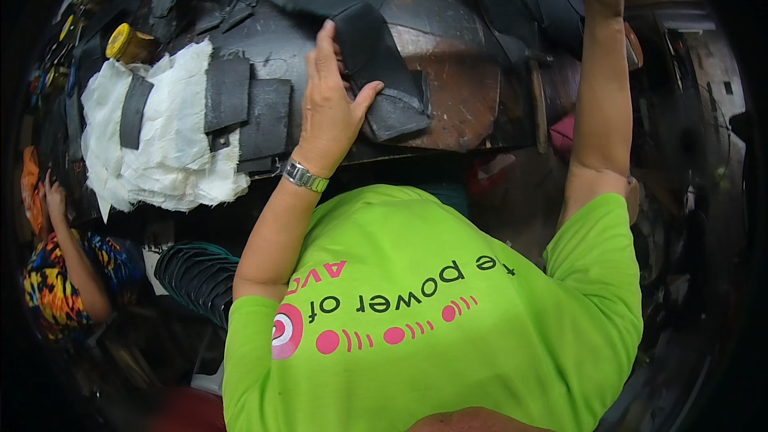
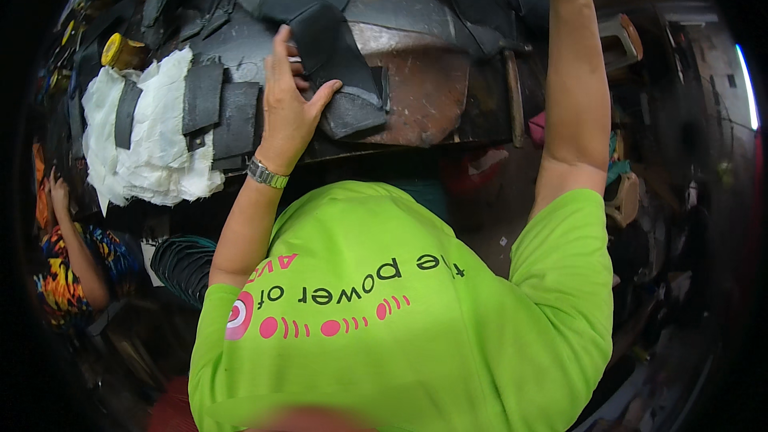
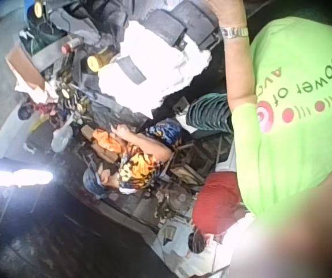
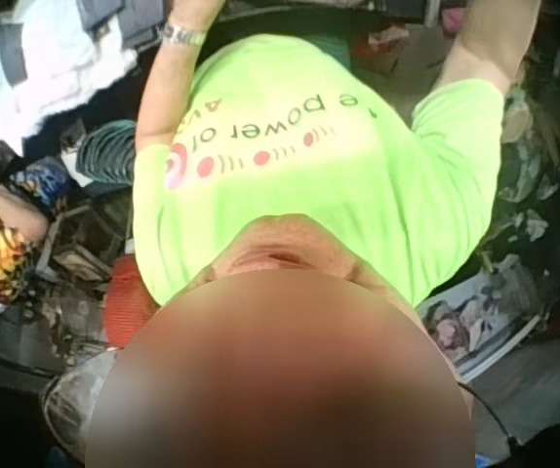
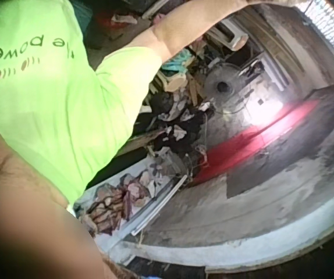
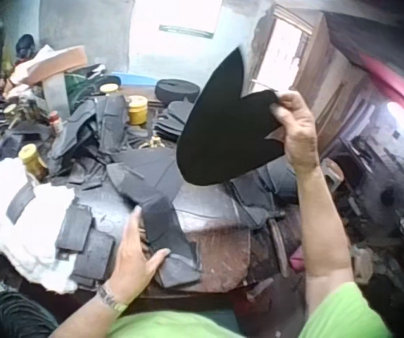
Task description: The person repeatedly aligns and presses a black rubber sole onto a shoe upper, then uses a hammer to tap the edges to secure the fit. The person handles multiple shoe uppers and soles, inspecting and adjusting the alignment before hammering.
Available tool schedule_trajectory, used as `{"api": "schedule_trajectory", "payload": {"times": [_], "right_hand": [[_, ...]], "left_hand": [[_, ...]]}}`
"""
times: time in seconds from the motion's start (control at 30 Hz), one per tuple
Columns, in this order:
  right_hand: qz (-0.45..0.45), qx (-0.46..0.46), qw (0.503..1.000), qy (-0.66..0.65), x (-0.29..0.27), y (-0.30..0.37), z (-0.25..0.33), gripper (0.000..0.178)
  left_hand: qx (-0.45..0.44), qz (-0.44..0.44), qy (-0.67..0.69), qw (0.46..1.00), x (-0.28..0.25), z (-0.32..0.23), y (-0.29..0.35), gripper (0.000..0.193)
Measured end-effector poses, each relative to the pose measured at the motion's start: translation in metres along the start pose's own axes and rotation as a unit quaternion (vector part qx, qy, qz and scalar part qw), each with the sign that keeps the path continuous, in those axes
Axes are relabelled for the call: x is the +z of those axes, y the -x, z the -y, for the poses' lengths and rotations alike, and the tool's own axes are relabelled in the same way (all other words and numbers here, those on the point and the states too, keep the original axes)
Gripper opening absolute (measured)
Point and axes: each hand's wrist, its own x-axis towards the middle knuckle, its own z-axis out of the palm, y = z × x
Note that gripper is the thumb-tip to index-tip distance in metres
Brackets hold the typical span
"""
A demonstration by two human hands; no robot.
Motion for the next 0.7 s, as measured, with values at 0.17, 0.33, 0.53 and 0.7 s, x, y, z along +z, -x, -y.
{"api": "schedule_trajectory", "payload": {"times": [0.17,0.33,0.53,0.7], "right_hand": [[-0.002,0.157,0.958,-0.238,-0.023,0.070,0.023,0.020],[0.181,0.495,0.814,-0.243,0.010,0.133,0.035,0.030],[0.351,0.493,0.787,-0.120,0.049,0.163,0.033,0.043],[0.390,0.499,0.769,-0.083,0.052,0.159,0.031,0.025]], "left_hand": [[0.144,-0.065,-0.116,0.981,-0.003,-0.013,0.008,0.084],[0.055,0.202,0.162,0.964,-0.010,-0.026,0.022,0.047],[0.150,0.226,0.049,0.961,-0.006,-0.023,0.025,0.042],[0.130,0.273,0.074,0.950,-0.022,-0.019,0.021,0.047]]}}
